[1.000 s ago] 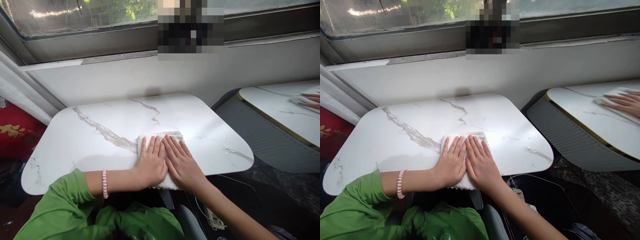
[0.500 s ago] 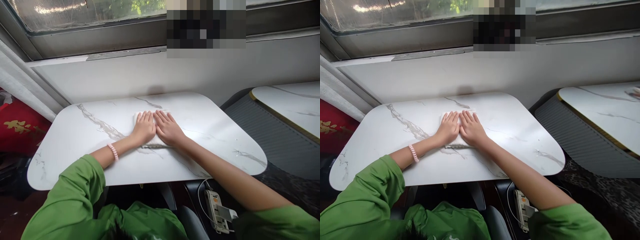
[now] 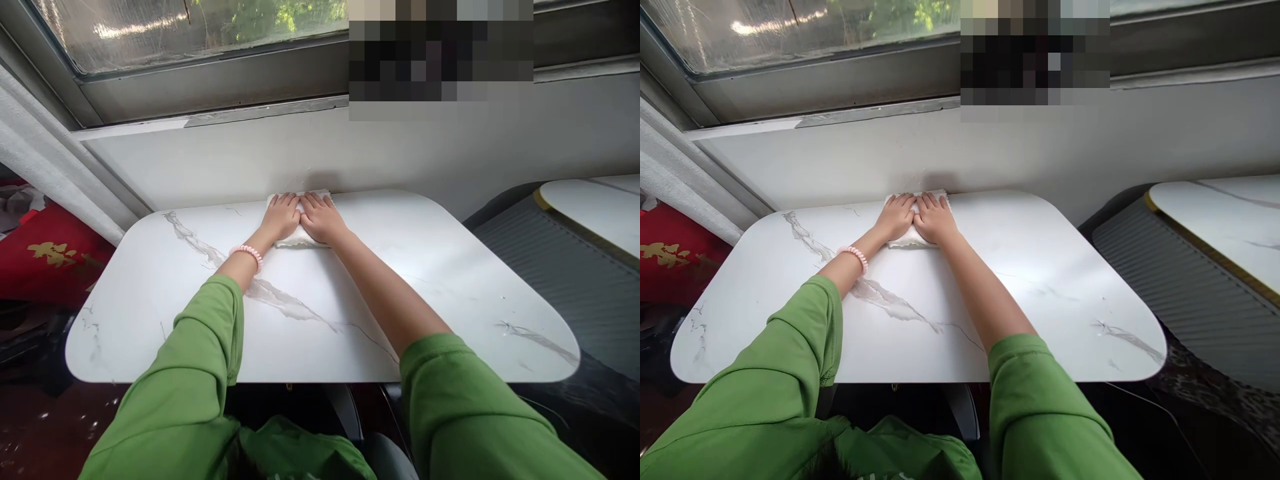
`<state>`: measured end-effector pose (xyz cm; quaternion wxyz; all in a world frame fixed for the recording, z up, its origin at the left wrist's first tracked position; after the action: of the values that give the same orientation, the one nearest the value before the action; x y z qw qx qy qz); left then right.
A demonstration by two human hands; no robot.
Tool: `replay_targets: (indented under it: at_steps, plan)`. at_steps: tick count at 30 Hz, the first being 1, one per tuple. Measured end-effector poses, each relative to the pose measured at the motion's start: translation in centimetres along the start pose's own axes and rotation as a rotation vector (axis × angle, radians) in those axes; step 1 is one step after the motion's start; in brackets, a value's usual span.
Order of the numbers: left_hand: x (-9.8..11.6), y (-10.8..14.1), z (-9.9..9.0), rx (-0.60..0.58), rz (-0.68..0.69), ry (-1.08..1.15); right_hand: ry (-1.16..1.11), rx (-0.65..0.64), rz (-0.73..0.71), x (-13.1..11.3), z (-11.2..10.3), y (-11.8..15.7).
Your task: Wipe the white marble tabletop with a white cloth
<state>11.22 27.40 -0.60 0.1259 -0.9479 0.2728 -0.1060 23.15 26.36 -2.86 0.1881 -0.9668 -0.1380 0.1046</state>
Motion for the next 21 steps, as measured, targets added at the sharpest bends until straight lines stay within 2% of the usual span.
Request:
replay_targets:
  at_steps: [5,9,12,16,21]
  plan:
    - [-0.5,-0.5,0.4,0.020,-0.007,0.000,0.035,-0.006,0.014,-0.2,-0.1,-0.3]
    - [-0.3,0.1,0.5,0.021,-0.034,-0.006,0.004,0.027,-0.012,-0.3,-0.3,0.0]
    - [0.1,0.9,0.3,0.016,-0.053,-0.020,0.014,0.004,-0.020,-0.6,-0.6,0.6]
    - [1.1,2.8,-0.4,-0.027,-0.039,-0.046,0.054,-0.034,-0.037,-1.4,-1.3,2.5]
    - [2.4,6.8,-1.6,-0.067,0.023,-0.045,0.021,0.001,-0.015,-3.6,-2.5,6.7]
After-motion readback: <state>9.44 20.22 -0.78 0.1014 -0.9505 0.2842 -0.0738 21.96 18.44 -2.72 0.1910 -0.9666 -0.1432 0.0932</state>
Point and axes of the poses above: each hand's wrist, its own y-axis away from the middle knuckle, its own z-axis out of the palm, x = y × z, the point moved 2 cm from there along -y, towards the middle knuckle, and after that the axes turned 8 degrees about x, right-handed, at the moved point
